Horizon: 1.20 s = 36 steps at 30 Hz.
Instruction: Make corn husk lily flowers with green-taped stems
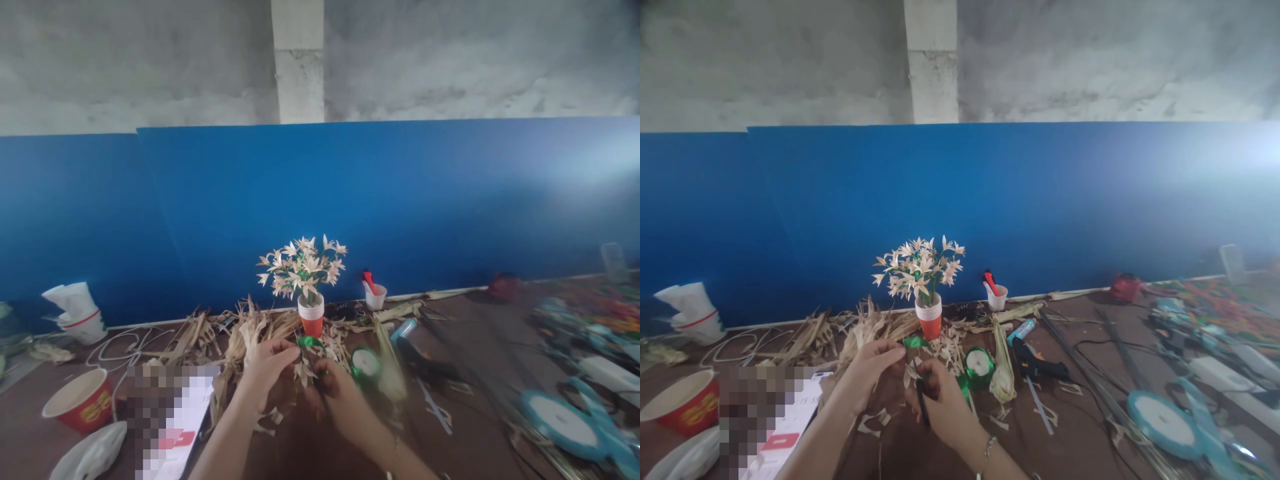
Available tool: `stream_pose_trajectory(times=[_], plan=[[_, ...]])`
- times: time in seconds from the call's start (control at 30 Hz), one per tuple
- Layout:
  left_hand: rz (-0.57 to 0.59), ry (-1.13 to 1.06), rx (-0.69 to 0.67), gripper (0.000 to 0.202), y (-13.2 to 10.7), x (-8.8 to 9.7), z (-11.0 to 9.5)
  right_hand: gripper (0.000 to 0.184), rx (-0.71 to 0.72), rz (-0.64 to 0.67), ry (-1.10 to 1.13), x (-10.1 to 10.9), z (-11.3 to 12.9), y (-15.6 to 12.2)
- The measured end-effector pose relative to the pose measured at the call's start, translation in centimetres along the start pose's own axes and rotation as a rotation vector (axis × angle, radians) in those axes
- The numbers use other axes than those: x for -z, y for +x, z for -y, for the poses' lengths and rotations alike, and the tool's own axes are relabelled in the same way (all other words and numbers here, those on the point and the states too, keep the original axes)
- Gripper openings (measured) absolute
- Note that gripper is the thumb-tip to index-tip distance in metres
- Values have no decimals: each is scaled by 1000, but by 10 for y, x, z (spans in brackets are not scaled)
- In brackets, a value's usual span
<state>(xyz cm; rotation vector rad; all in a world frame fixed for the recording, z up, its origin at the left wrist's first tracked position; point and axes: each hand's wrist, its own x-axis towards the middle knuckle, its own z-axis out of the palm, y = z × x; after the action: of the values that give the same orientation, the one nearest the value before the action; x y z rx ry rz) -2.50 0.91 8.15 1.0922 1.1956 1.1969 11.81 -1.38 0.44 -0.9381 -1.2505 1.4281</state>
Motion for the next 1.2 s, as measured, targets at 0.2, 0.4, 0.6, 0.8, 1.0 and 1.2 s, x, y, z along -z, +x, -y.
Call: stream_pose_trajectory(times=[0.2, 0.4, 0.6, 0.8, 1.0, 1.2], plan=[[120, -131, 129, 20, 2, 7, -4, 38, -15, 67, -83, 11, 3, -1], [160, -347, 204, 24, 2, 5, 3, 36, 16, 148, -54, 14, 6, -1], [213, -270, 160, 21, 3, 2, 12, 34, 89, 158, -43, 11, 14, -3], [227, -189, 128, 17, 1, 0, 10, 29, 131, 171, -108, 11, 26, -7], [258, -117, 156, 21, -2, -1, 6, 16, 162, 106, -148, 13, 21, -5], [217, 35, 86, 16, 0, 1, 5, 22, 174, 96, -282, 15, 29, -9]])
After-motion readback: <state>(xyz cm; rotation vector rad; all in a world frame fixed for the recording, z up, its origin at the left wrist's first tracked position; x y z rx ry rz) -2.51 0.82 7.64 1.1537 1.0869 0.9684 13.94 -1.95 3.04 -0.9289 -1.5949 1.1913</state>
